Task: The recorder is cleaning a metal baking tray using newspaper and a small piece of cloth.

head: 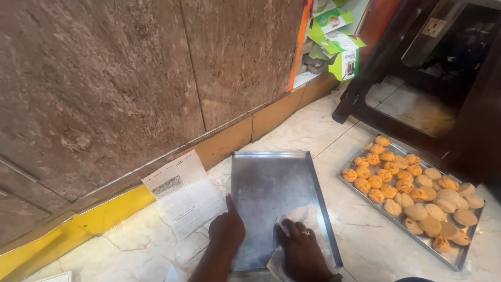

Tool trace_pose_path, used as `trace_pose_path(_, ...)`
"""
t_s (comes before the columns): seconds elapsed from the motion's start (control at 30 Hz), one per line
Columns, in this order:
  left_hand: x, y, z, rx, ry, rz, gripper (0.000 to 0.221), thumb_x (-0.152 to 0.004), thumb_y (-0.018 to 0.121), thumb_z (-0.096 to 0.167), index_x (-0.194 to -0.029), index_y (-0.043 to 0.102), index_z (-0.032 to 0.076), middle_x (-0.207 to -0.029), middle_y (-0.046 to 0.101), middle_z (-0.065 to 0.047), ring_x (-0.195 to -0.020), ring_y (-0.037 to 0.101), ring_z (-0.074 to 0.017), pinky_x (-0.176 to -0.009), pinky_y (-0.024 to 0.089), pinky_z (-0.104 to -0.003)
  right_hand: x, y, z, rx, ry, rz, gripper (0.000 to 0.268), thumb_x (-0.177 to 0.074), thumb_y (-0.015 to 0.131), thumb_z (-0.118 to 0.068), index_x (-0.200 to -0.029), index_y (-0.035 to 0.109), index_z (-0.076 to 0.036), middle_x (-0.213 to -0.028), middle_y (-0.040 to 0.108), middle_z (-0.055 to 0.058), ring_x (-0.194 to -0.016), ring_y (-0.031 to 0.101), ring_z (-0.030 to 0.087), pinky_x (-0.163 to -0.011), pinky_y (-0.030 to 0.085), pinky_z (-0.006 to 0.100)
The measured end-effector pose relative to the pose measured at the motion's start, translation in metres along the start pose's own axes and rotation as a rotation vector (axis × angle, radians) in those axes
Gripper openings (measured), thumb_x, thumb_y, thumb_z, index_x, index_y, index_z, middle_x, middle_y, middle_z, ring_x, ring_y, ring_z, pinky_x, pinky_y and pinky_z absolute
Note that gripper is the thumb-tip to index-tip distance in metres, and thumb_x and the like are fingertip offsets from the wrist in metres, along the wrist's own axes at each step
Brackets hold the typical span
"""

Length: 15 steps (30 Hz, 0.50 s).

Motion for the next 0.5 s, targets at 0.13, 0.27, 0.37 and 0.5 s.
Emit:
trace_pose_path(0.13,-0.003,0.006,-0.003,-0.001,-0.013,-0.024,0.083,-0.101,0.043,0.017,-0.164,-0.009,0.004,-0.117,0.071,-0.021,-0.104,0.072,-0.0321,-0.091,0.057,-0.045,0.000,0.026,0.032,-0.302,0.252,-0.005,0.017,-0.101,0.052,-0.013,-0.112,0.059,-0.001,-0.102,0.069,0.016,-0.103,0.065,0.038,-0.093,0.051,0.048)
trace_pose_path(0.27,-0.007,0.008,-0.004,0.023,0.015,0.032,0.083,-0.100,0.045,0.018,-0.164,-0.005,0.004,-0.113,0.073,-0.022,-0.101,0.072,-0.0333,-0.090,0.056,-0.046,0.001,0.026,0.037,-0.340,0.145,0.042,0.019,-0.081,0.067,-0.006,-0.100,0.065,-0.007,-0.100,0.067,0.016,-0.098,0.065,0.038,-0.087,0.051,0.046)
trace_pose_path(0.37,0.002,0.001,-0.001,0.000,0.017,0.022,0.085,-0.099,0.047,0.018,-0.164,-0.006,0.002,-0.112,0.072,-0.022,-0.100,0.072,-0.0335,-0.089,0.057,-0.046,0.006,0.035,0.038,-0.329,0.178,0.057,0.022,-0.082,0.065,-0.003,-0.102,0.064,-0.009,-0.100,0.065,0.016,-0.099,0.064,0.037,-0.087,0.051,0.046)
trace_pose_path(0.5,0.012,-0.009,0.003,0.053,-0.030,-0.012,0.079,-0.102,0.042,0.018,-0.165,-0.006,0.008,-0.112,0.072,-0.023,-0.099,0.073,-0.0334,-0.090,0.057,-0.046,0.007,0.015,0.019,-0.217,0.157,0.242,0.030,-0.075,0.066,-0.005,-0.105,0.065,-0.010,-0.103,0.065,0.017,-0.103,0.060,0.042,-0.092,0.048,0.050)
Point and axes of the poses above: each hand's wrist, its own x-axis away from the middle knuckle, its own y-axis out of the palm, z = x × y, the point moved 6 cm from there along -x, towards the middle knuckle
